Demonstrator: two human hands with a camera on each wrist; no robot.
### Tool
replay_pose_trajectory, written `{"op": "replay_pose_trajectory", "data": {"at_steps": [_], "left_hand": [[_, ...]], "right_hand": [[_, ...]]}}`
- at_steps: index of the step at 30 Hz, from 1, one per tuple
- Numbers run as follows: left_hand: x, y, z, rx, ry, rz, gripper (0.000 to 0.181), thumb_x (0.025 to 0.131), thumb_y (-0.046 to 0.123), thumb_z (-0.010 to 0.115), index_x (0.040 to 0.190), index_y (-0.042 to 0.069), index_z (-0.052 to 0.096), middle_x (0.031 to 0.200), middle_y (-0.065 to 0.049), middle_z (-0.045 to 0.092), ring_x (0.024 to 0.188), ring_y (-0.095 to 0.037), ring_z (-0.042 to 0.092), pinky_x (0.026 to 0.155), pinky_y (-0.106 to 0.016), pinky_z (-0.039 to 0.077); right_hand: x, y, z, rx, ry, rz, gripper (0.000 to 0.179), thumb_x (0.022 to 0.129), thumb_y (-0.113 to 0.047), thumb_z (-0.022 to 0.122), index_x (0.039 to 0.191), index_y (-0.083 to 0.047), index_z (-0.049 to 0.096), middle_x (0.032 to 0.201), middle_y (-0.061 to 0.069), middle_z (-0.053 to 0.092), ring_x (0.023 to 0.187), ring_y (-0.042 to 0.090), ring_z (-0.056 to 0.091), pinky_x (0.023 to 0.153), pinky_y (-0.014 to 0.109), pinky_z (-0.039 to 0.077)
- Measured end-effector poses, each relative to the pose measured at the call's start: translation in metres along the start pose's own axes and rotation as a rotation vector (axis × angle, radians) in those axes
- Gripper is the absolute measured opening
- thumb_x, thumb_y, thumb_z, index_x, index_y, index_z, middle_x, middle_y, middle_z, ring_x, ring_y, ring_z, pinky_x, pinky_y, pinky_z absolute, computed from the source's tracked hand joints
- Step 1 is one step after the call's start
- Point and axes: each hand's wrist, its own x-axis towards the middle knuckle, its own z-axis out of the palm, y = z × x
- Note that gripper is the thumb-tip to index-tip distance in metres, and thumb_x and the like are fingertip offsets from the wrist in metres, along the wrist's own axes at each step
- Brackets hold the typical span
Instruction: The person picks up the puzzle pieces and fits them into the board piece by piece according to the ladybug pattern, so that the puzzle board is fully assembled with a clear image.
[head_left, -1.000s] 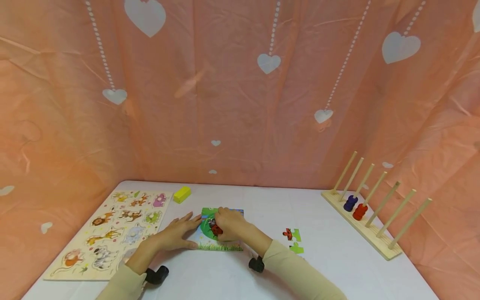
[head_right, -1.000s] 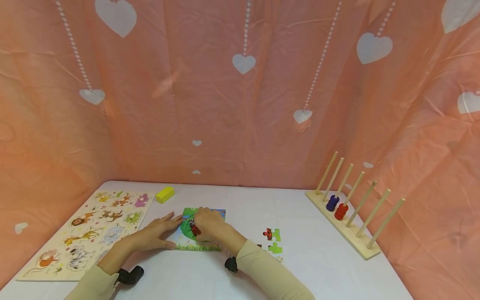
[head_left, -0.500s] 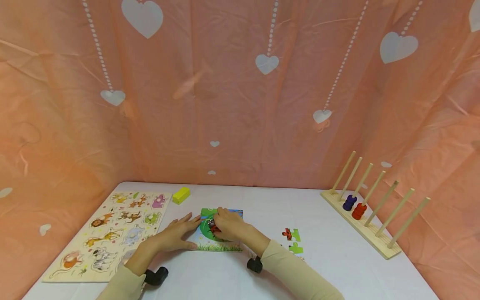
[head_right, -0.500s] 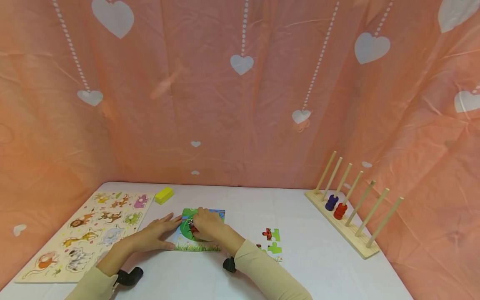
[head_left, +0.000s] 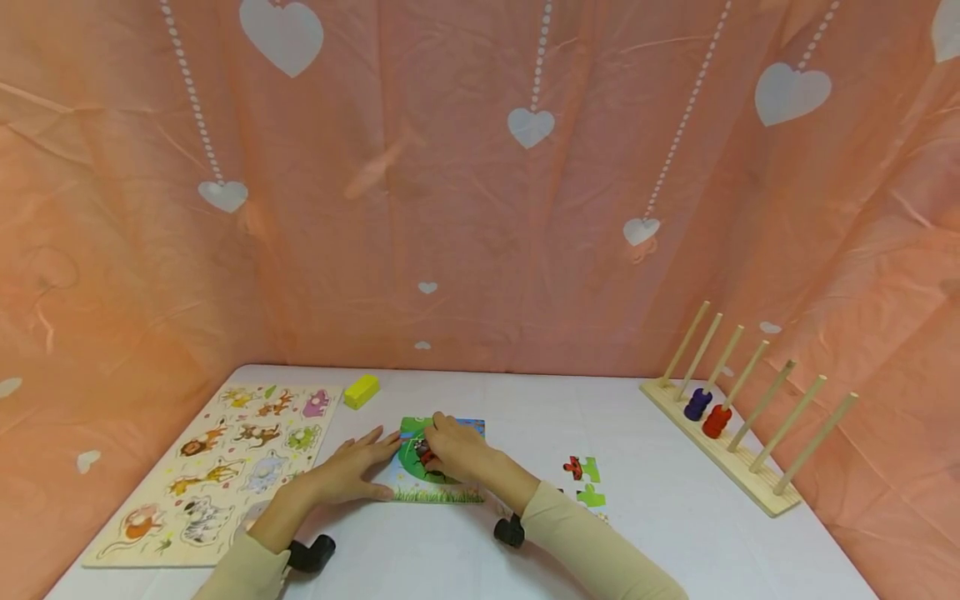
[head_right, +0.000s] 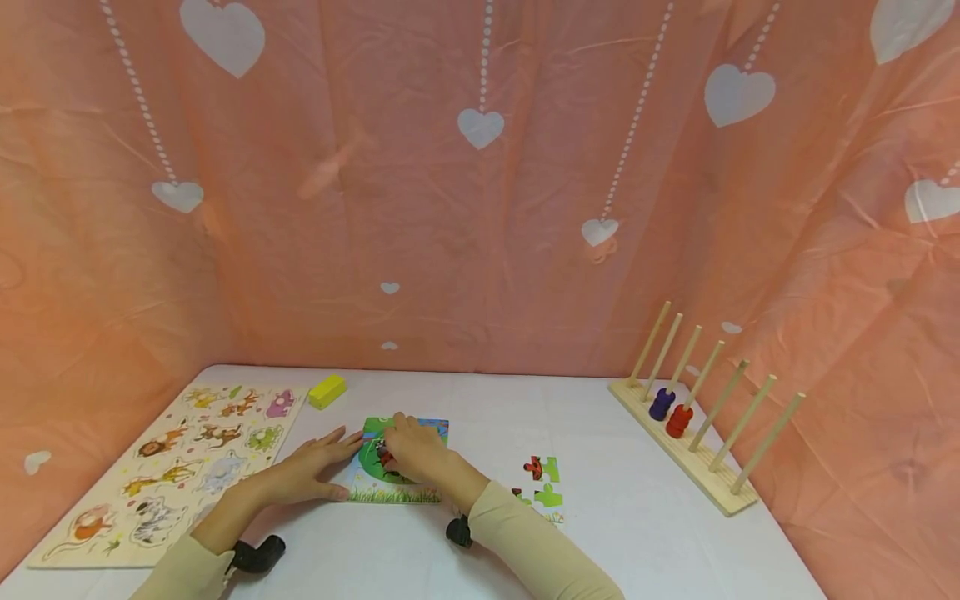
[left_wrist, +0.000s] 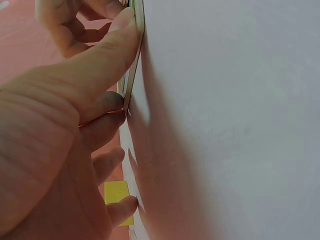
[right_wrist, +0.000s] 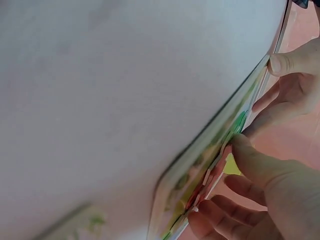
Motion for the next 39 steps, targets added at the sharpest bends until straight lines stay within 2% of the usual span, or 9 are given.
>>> {"op": "replay_pose_trajectory", "data": {"at_steps": [4, 9, 11, 13, 17, 20, 23, 32, 39], "left_hand": [[0.000, -0.001, 0.001, -0.005, -0.002, -0.007, 0.083, 0.085, 0.039, 0.077, 0.146, -0.006, 0.044, 0.156, -0.025, 0.033, 0.145, -0.053, 0.016, 0.106, -0.079, 0.010], [0.000, -0.002, 0.001, 0.001, 0.004, 0.004, 0.083, 0.084, 0.040, 0.077, 0.145, -0.006, 0.045, 0.155, -0.025, 0.034, 0.144, -0.054, 0.016, 0.105, -0.080, 0.011], [0.000, -0.002, 0.001, 0.003, 0.005, 0.004, 0.083, 0.085, 0.040, 0.077, 0.146, -0.006, 0.044, 0.156, -0.025, 0.034, 0.144, -0.054, 0.016, 0.105, -0.080, 0.011], [0.000, -0.002, 0.001, 0.008, 0.005, 0.005, 0.083, 0.085, 0.040, 0.076, 0.146, -0.006, 0.044, 0.156, -0.025, 0.033, 0.144, -0.054, 0.016, 0.106, -0.079, 0.011], [0.000, -0.001, 0.001, 0.005, 0.006, 0.004, 0.083, 0.085, 0.040, 0.076, 0.146, -0.006, 0.044, 0.156, -0.025, 0.033, 0.144, -0.054, 0.016, 0.106, -0.079, 0.010], [-0.001, -0.001, 0.001, 0.004, 0.007, 0.007, 0.083, 0.085, 0.040, 0.077, 0.145, -0.007, 0.044, 0.155, -0.026, 0.033, 0.144, -0.055, 0.017, 0.105, -0.080, 0.011], [-0.001, 0.000, 0.001, 0.003, 0.003, 0.007, 0.083, 0.085, 0.040, 0.077, 0.145, -0.007, 0.044, 0.155, -0.026, 0.033, 0.144, -0.055, 0.017, 0.105, -0.080, 0.011], [0.000, 0.000, 0.001, -0.002, -0.003, -0.011, 0.082, 0.084, 0.039, 0.077, 0.145, -0.006, 0.045, 0.156, -0.025, 0.033, 0.144, -0.053, 0.017, 0.106, -0.079, 0.011], [0.000, 0.000, 0.001, -0.001, -0.001, -0.005, 0.083, 0.085, 0.039, 0.076, 0.145, -0.007, 0.044, 0.156, -0.025, 0.033, 0.144, -0.054, 0.017, 0.106, -0.079, 0.010]], "right_hand": [[-0.002, 0.002, 0.000, 0.070, 0.023, 0.000, 0.036, 0.089, -0.035, 0.076, 0.107, -0.007, 0.063, 0.095, 0.002, 0.051, 0.081, 0.011, 0.054, 0.059, 0.017, 0.044], [-0.009, 0.007, -0.003, 0.090, 0.016, 0.000, 0.042, 0.091, -0.040, 0.072, 0.116, -0.008, 0.063, 0.101, 0.003, 0.053, 0.084, 0.011, 0.053, 0.063, 0.019, 0.046], [-0.015, 0.008, -0.006, 0.087, -0.019, 0.003, 0.049, 0.092, -0.043, 0.069, 0.125, -0.008, 0.062, 0.113, 0.005, 0.057, 0.096, 0.014, 0.058, 0.074, 0.023, 0.052], [-0.023, 0.009, -0.009, 0.095, -0.080, 0.008, 0.058, 0.094, -0.047, 0.065, 0.137, -0.009, 0.058, 0.132, 0.008, 0.055, 0.117, 0.020, 0.057, 0.091, 0.034, 0.053], [-0.038, 0.010, -0.015, 0.131, -0.226, 0.015, 0.073, 0.095, -0.057, 0.058, 0.153, -0.016, 0.042, 0.160, 0.006, 0.033, 0.146, 0.026, 0.032, 0.113, 0.053, 0.035], [-0.046, 0.008, -0.016, 0.169, -0.296, 0.008, 0.079, 0.093, -0.063, 0.055, 0.156, -0.021, 0.035, 0.165, 0.002, 0.023, 0.150, 0.025, 0.023, 0.115, 0.056, 0.029], [-0.051, 0.005, -0.017, 0.193, -0.324, 0.002, 0.082, 0.092, -0.066, 0.054, 0.158, -0.023, 0.032, 0.166, 0.000, 0.018, 0.151, 0.025, 0.019, 0.116, 0.058, 0.026], [-0.057, -0.006, -0.016, 0.168, -0.343, -0.015, 0.083, 0.092, -0.067, 0.052, 0.158, -0.021, 0.031, 0.165, 0.003, 0.019, 0.151, 0.023, 0.017, 0.117, 0.058, 0.023], [-0.056, -0.004, -0.016, 0.158, -0.330, -0.025, 0.084, 0.092, -0.068, 0.050, 0.158, -0.020, 0.032, 0.165, 0.003, 0.020, 0.151, 0.023, 0.017, 0.117, 0.059, 0.023]]}}
